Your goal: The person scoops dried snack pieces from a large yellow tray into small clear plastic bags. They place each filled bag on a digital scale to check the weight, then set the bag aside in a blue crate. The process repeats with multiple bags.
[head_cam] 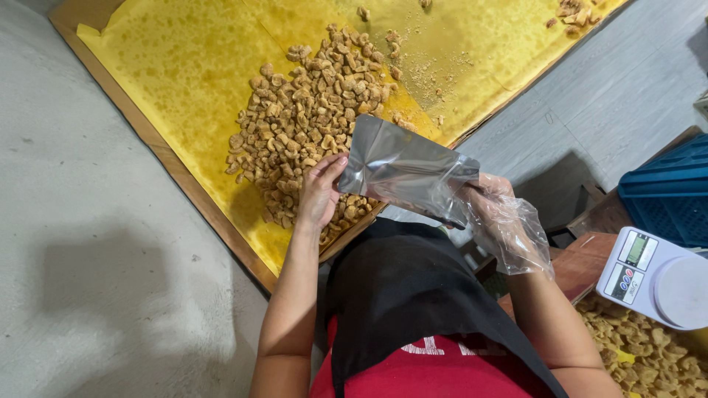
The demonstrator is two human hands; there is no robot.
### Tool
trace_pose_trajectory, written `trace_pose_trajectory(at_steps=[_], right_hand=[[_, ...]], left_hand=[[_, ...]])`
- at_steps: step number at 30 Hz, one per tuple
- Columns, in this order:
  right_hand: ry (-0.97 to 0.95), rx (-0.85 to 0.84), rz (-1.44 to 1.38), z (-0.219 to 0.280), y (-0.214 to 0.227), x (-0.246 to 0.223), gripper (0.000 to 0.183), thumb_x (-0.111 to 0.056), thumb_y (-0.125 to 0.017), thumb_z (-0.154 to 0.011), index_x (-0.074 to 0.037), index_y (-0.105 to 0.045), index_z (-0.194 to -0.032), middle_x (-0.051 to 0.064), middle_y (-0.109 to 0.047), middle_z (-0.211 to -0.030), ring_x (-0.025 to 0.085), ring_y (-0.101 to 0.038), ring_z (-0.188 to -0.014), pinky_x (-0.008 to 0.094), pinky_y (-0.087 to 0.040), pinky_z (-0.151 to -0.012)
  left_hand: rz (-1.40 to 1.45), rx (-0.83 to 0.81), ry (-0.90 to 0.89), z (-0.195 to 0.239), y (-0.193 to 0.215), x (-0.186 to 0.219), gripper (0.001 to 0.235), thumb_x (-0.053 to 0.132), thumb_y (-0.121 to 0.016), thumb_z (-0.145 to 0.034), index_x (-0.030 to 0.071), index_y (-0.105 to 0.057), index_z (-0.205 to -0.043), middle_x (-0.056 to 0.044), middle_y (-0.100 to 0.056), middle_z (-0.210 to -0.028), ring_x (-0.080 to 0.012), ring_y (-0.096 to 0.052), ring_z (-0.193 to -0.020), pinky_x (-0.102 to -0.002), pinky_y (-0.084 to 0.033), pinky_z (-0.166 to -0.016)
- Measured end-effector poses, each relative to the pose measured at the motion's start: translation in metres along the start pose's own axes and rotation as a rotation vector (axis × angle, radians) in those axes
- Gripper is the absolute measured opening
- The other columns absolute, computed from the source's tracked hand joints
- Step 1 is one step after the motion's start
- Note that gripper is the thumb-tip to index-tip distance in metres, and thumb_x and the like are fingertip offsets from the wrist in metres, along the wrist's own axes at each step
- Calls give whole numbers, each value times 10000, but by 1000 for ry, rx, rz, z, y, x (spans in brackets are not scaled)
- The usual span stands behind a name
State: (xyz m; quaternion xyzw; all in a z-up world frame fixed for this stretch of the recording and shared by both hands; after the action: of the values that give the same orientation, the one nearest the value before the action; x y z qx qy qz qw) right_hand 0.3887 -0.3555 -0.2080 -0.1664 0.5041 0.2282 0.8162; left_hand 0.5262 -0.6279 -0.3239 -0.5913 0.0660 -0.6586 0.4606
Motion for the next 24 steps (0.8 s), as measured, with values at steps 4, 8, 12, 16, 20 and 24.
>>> trace_pose_trajectory(at_steps=[4, 8, 12, 16, 20, 24], right_hand=[[19, 5, 8, 3, 3, -3, 179, -206, -755, -913, -42, -760, -986, -50, -639, -823, 38, -521, -702, 209, -401, -572], [-45, 60, 59, 7, 9, -3, 194, -216, -763, -907, -35, -763, -979, -41, -609, -771, 57, -469, -643, 231, -348, -523], [-74, 88, 16, 10, 11, -3, 194, -218, -766, -888, -38, -758, -961, -55, -632, -791, 39, -503, -682, 215, -382, -557], [-28, 76, 47, 16, 16, -3, 194, -219, -747, -902, -36, -769, -963, -44, -639, -797, 46, -517, -709, 214, -399, -583], [-27, 88, 18, 17, 20, -1, 183, -199, -745, -909, -25, -752, -966, -42, -641, -804, 56, -525, -719, 228, -409, -590], [-17, 88, 14, 18, 21, 0, 161, -162, -738, -908, -20, -759, -981, -46, -637, -823, 56, -515, -737, 232, -400, -611]], left_hand=[[63, -42, 63, 2, -3, -1, 191, 80, -729, -934, 17, -730, -1114, -94, -759, -1030, -166, -729, -934, -363, -636, -870], [109, -69, 162, 2, -6, -7, 186, 78, -757, -916, 20, -740, -1092, -101, -760, -1010, -167, -721, -901, -356, -625, -826], [94, -8, 169, -2, -8, -13, 172, 109, -770, -916, 21, -749, -1061, -94, -761, -1010, -176, -726, -912, -334, -625, -864], [14, -40, 153, -4, -13, -18, 176, 133, -787, -899, 29, -749, -1036, -91, -759, -964, -172, -722, -857, -368, -630, -802], [-58, -31, 142, -7, -16, -20, 183, 150, -786, -931, 20, -754, -1055, -81, -753, -958, -153, -701, -832, -321, -593, -762], [-69, -39, 155, -9, -18, -24, 203, 159, -795, -898, 26, -756, -1046, -85, -758, -953, -155, -711, -836, -325, -615, -783]])
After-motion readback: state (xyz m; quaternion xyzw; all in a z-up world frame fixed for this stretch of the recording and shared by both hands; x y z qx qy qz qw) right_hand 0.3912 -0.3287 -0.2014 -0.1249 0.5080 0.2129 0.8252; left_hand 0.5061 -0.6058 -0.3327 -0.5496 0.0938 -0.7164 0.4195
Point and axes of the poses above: each hand's wrist, its own z-axis away from the middle knuckle, its own y-axis out of the back of the hand, x = y × z, the point moved 3 cm from there along -z, towards the middle knuckle
